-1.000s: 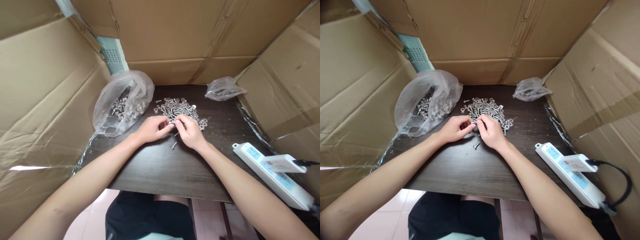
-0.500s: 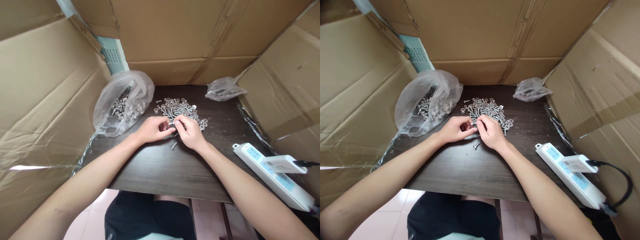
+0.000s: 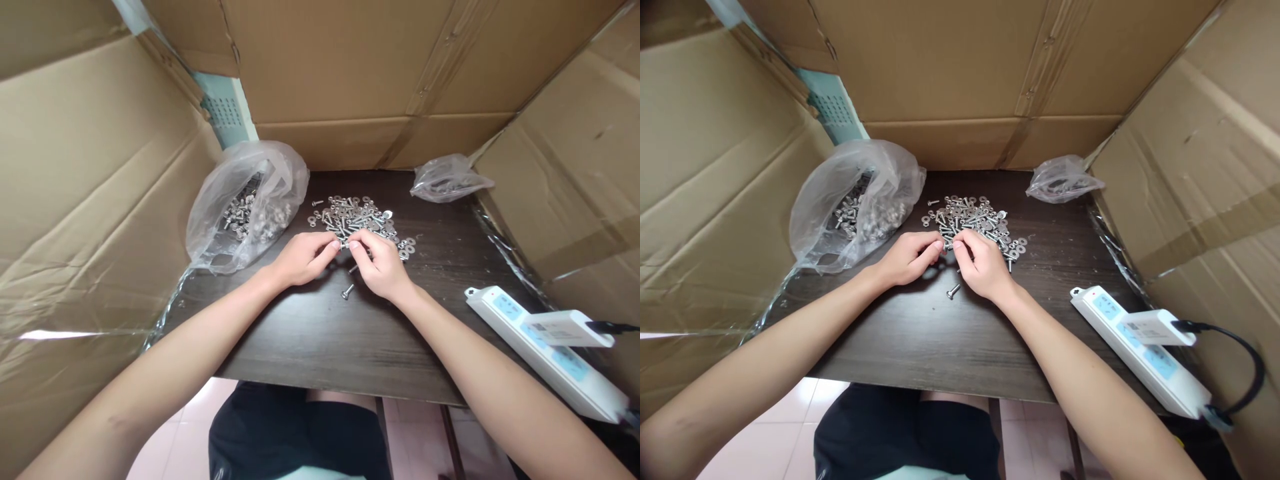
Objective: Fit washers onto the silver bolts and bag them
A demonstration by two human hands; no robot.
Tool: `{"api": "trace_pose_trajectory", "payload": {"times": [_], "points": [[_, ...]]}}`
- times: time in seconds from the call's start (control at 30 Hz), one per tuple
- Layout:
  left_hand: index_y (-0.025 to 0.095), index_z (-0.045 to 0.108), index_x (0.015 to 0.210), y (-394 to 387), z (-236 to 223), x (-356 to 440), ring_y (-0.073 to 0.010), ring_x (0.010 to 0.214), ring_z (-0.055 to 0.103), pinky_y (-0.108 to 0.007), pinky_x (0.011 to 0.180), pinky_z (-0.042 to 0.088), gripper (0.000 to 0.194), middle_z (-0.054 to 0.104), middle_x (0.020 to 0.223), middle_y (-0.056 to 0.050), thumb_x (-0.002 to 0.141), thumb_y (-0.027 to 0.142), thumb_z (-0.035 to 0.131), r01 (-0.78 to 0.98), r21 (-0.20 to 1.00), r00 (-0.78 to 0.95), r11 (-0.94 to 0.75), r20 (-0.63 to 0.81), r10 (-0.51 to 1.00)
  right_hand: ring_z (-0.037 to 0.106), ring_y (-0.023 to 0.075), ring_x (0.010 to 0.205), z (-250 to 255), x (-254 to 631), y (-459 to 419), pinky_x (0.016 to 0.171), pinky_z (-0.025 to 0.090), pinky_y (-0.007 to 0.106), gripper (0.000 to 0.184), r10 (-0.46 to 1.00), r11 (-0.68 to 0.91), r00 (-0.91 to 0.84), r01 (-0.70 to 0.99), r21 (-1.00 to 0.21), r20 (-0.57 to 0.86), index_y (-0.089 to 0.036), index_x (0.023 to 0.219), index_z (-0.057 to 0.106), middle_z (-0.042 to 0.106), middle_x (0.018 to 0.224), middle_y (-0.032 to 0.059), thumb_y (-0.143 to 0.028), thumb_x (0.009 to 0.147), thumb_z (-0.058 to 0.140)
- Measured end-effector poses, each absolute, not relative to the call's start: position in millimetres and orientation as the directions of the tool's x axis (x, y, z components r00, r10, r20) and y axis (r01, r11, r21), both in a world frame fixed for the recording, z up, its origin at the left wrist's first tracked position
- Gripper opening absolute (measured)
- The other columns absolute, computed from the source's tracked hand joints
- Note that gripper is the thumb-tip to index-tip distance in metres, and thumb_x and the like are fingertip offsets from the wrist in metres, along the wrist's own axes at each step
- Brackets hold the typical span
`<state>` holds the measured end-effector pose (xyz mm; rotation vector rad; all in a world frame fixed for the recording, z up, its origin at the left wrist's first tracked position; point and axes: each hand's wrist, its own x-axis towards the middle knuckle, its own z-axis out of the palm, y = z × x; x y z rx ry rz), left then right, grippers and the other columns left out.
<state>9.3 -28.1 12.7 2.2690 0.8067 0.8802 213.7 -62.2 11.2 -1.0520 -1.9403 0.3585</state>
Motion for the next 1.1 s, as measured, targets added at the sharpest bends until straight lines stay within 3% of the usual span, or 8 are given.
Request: {"api": "trace_pose_trajectory", "payload": {"times": [0.33, 0.53, 0.83, 1.0, 1.1], "points": [[0.017, 0.062, 0.088, -28.6, 8.1, 11.9, -0.0111, 0.061, 0.055, -0.024, 0.061, 0.042, 0.017, 0.062, 0.073, 0.002, 0.095, 0.033, 0.06, 0.287, 0.696, 0.573, -0.659, 0.426, 0.7, 0.056, 0.0175, 0.069, 11.2, 214.5, -61.1, 0.066, 0.042, 0.032, 0.014, 0.82, 0.564, -0.265, 0.531, -0.632, 0.508, -0.021, 0.087, 0.057, 0.064, 0.079, 0.0021, -0.025, 0.1, 0.052], [0.018, 0.063, 0.093, -28.2, 7.5, 12.1, -0.0109, 0.06, 0.056, -0.023, 0.061, 0.045, 0.012, 0.062, 0.074, 0.002, 0.089, 0.029, 0.063, 0.294, 0.693, 0.565, -0.659, 0.43, 0.704, 0.055, 0.0179, 0.068, 10.6, 213.7, -61.7, 0.066, 0.042, 0.032, 0.014, 0.847, 0.524, -0.255, 0.553, -0.648, 0.467, -0.021, 0.087, 0.055, 0.062, 0.077, 0.0021, -0.029, 0.099, 0.053], [0.017, 0.064, 0.099, -28.5, 8.3, 12.3, -0.0102, 0.06, 0.055, -0.023, 0.062, 0.046, 0.013, 0.063, 0.074, 0.003, 0.089, 0.025, 0.06, 0.285, 0.692, 0.569, -0.663, 0.434, 0.698, 0.048, 0.0159, 0.062, 10.3, 213.0, -61.0, 0.062, 0.035, 0.032, 0.041, 0.844, 0.532, -0.292, 0.565, -0.631, 0.45, -0.022, 0.069, 0.039, 0.051, 0.064, -0.0001, -0.037, 0.106, 0.045], [0.017, 0.065, 0.098, -28.3, 7.7, 12.5, -0.0104, 0.061, 0.055, -0.022, 0.062, 0.046, 0.012, 0.064, 0.074, 0.002, 0.092, 0.026, 0.059, 0.28, 0.692, 0.559, -0.665, 0.446, 0.699, 0.055, 0.017, 0.067, 11.7, 212.5, -62.6, 0.065, 0.041, 0.031, 0.026, 0.852, 0.523, -0.294, 0.541, -0.659, 0.434, -0.021, 0.081, 0.057, 0.061, 0.073, 0.0011, -0.035, 0.102, 0.053], [0.017, 0.065, 0.099, -28.0, 7.5, 12.1, -0.0108, 0.061, 0.056, -0.023, 0.062, 0.046, 0.013, 0.065, 0.075, 0.002, 0.092, 0.027, 0.06, 0.287, 0.696, 0.554, -0.658, 0.439, 0.707, 0.057, 0.0173, 0.067, 12.2, 212.3, -63.4, 0.064, 0.043, 0.03, 0.017, 0.856, 0.517, -0.297, 0.527, -0.674, 0.424, -0.021, 0.085, 0.059, 0.063, 0.074, 0.001, -0.033, 0.097, 0.059]]}}
